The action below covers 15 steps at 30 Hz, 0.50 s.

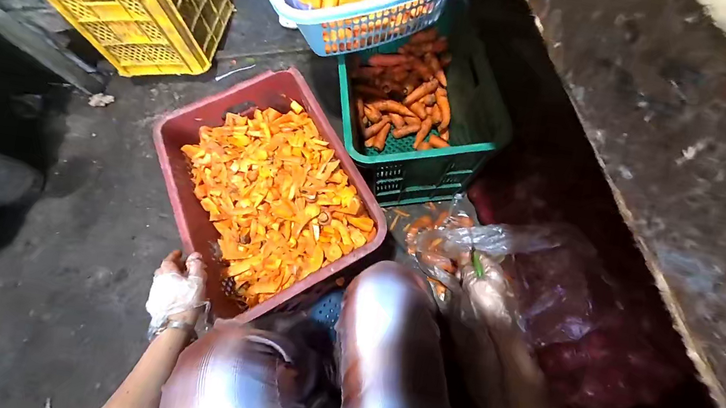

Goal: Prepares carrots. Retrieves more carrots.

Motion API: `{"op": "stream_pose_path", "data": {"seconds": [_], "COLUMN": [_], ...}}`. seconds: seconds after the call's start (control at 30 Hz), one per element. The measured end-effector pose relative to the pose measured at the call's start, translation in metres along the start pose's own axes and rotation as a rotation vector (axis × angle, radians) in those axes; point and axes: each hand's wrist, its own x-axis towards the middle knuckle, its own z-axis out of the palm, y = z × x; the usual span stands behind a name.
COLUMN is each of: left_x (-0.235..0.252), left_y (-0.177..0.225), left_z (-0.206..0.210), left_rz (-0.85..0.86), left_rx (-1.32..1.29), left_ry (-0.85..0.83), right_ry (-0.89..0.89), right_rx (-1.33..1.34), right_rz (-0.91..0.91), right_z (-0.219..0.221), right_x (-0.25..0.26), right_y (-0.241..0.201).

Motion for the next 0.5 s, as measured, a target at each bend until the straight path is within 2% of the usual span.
{"op": "stream_pose_path", "data": {"seconds": [0.1,0.2,0.33,0.4,0.5], "left_x": [0.007,0.007,0.007,0.009,0.010], "left_y": [0.000,0.002,0.003,0.002,-0.002], "left_z": [0.011,0.016,0.019,0.021,0.023], "left_rz": [-0.036,-0.034,-0.018,0.004,0.045], "left_rx": [0.090,0.115,0.163,0.143,0.126], "left_ry": [-0.019,0.006,0.090,0.111,0.143], "right_ry": [0.124,0.225,0.101,-0.020,-0.016], "right_rx": [0.032,-0.153,-0.403,-0.301,-0.077], "right_rz": [-0.252,-0.459,-0.433,-0.300,-0.086], "right_z": [-0.014,-0.020,-0.004,0.015,0.052], "right_x": [0.049,0.108,0.191,0.249,0.313], "right_y": [-0.048,-0.112,-0.197,-0.216,-0.226]}}
